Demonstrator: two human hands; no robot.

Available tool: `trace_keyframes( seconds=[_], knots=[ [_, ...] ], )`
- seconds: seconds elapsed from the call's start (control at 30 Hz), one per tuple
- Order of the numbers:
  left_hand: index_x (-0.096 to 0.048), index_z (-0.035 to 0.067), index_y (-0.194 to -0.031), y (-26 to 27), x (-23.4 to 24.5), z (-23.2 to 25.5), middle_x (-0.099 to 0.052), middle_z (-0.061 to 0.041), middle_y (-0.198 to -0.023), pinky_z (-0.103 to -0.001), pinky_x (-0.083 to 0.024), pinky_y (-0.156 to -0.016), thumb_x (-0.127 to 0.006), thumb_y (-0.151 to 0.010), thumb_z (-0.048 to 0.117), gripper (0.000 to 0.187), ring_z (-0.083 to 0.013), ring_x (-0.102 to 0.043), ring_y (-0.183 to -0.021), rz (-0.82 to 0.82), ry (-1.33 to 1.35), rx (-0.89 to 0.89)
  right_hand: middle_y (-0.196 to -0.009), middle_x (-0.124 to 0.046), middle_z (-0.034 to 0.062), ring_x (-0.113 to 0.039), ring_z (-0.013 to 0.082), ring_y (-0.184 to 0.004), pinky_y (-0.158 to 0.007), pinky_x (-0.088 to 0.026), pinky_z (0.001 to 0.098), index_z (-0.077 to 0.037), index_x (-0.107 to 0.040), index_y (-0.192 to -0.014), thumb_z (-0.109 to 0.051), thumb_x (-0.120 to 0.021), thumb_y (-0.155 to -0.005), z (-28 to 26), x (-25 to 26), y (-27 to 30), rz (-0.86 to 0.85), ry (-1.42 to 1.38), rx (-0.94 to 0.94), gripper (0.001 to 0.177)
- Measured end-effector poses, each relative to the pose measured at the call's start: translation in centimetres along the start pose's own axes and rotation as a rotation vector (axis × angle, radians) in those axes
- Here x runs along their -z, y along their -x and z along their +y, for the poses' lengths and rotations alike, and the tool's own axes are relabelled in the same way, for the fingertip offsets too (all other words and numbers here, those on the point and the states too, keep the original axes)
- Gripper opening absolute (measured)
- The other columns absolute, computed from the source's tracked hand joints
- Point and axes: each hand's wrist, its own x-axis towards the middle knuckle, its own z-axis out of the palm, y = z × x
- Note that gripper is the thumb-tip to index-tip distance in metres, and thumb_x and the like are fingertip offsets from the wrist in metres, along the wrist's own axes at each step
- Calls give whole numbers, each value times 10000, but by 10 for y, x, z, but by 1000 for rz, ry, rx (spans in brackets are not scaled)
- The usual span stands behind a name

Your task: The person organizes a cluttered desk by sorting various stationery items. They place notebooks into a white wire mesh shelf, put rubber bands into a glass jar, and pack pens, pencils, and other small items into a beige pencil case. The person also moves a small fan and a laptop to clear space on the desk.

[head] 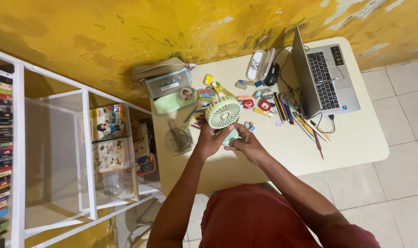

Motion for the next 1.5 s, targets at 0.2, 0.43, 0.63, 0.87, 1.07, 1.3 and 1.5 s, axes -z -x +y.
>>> trace_keyframes(
  seconds=[0.2, 0.43, 0.63, 0.87, 1.07, 1.3, 1.5],
  knots=[
    [-594, -2, -1344, -4, 4, 11, -707, -66, -1215, -311, -553, -902, -712, -953, 128, 428, -111, -654, -1091, 8, 72, -54, -1163, -686, 111, -651, 140, -973, -839, -548, 300, -18, -597, -1328, -94, -767, -883, -19, -10, -8, 110, 384, -19, 482],
    [-646, -12, -1318, -3, 12, -7, -741, -75, -1216, -312, -545, -974, -729, -952, 126, 400, -108, -661, -1117, -84, -3, -15, -1073, -698, 143, -677, 245, -890, -784, -567, 359, -81, -723, -1152, -229, -838, -765, -9, -4, -15, 208, 963, 178, 429],
    [-680, -1, -1263, -8, 24, -19, -759, -66, -1132, -311, -550, -902, -747, -939, 135, 357, -107, -662, -1019, -140, -68, 81, -1043, -746, 147, -714, 298, -897, -807, -568, 413, -111, -735, -1124, -375, -826, -745, -8, -13, -24, 232, 1156, 38, 471],
    [-600, 15, -1374, -35, 24, -27, -729, -91, -1118, -333, -565, -870, -724, -934, 109, 467, -160, -656, -943, -156, 41, 98, -938, -782, 162, -751, 337, -887, -832, -582, 433, -105, -784, -1010, -314, -829, -685, -2, 3, -63, 251, 1209, -27, 389],
    [-565, -1, -1336, -109, 29, -56, -738, -104, -1190, -336, -562, -935, -802, -831, 85, 565, -172, -693, -1084, 107, -123, 33, -987, -754, 169, -738, 361, -874, -778, -581, 450, -106, -726, -1092, -266, -788, -680, -10, 50, -138, 266, 1157, 112, 446],
    [-554, -17, -1348, -222, 52, -114, -745, -123, -1176, -341, -560, -941, -849, -807, 162, 643, -185, -697, -1073, 219, -190, 59, -1003, -749, 187, -722, 376, -925, -817, -578, 468, -126, -768, -1076, -293, -813, -763, -19, 113, -253, 272, 1296, 116, 357],
    [-583, -16, -1267, -285, 65, -157, -736, -128, -1139, -355, -581, -892, -879, -803, 198, 591, -199, -710, -1028, 326, -260, 197, -1130, -716, 197, -698, 381, -1016, -865, -561, 464, -119, -721, -1177, -312, -840, -746, -12, 158, -324, 235, 1265, 141, 487]
  ],
)
